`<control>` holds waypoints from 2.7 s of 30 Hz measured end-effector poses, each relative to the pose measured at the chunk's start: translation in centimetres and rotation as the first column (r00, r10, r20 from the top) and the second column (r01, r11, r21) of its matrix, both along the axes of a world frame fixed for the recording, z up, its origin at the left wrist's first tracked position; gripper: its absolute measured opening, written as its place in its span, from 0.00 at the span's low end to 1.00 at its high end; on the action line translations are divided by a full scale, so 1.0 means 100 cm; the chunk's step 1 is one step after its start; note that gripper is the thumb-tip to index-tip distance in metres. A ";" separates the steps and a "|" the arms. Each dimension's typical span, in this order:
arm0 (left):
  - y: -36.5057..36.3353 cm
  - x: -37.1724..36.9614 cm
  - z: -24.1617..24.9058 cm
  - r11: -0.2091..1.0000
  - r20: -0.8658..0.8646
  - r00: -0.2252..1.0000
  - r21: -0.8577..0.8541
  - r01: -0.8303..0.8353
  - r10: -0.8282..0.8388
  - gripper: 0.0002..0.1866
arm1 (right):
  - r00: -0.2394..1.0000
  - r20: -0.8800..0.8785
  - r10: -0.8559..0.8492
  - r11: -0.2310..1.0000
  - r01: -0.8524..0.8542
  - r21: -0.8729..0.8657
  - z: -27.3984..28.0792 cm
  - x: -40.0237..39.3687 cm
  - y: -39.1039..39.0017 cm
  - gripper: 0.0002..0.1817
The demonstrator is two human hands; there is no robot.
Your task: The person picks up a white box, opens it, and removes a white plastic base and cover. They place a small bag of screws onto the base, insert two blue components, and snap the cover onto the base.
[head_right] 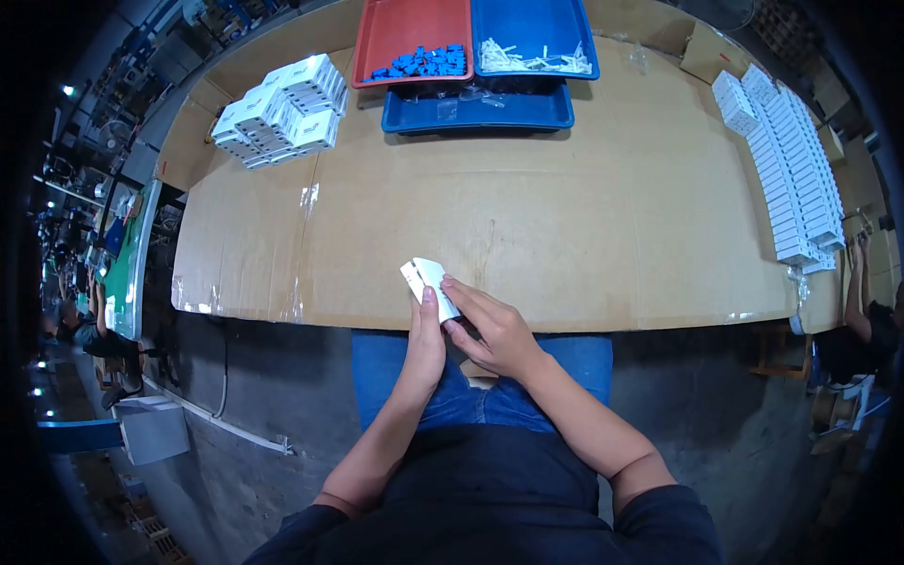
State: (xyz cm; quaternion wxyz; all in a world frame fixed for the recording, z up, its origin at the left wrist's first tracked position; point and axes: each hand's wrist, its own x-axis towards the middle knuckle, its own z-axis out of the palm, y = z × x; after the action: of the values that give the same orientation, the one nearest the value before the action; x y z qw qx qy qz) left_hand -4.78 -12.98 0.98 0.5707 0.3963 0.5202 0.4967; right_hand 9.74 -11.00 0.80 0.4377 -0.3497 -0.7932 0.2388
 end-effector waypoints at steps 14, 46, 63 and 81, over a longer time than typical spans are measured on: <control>-0.003 0.010 -0.002 0.995 0.042 0.994 -0.025 -0.097 0.098 0.29 | 0.992 0.058 -0.115 0.985 0.106 0.134 -0.021 -0.004 -0.010 0.28; -0.003 -0.012 0.036 0.952 0.051 0.971 0.215 0.217 -0.233 0.52 | 0.850 -0.455 -0.265 0.556 -0.251 -0.792 0.044 0.016 -0.012 0.23; -0.018 0.016 0.055 0.944 0.143 0.990 0.329 -0.037 -0.011 0.45 | 0.937 -0.333 -0.110 0.959 0.012 -0.284 0.055 -0.014 -0.049 0.28; -0.028 0.013 0.054 0.889 0.198 0.979 0.455 -0.046 -0.051 0.51 | 0.936 -0.342 -0.078 0.992 0.037 -0.124 0.051 -0.023 -0.064 0.26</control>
State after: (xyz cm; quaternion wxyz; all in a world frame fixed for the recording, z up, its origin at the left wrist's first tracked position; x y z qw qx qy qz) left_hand -3.45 -15.76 6.40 0.5124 0.4669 0.3265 0.6426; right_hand 7.48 -17.38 5.85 0.5563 -0.3500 -0.6780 0.3292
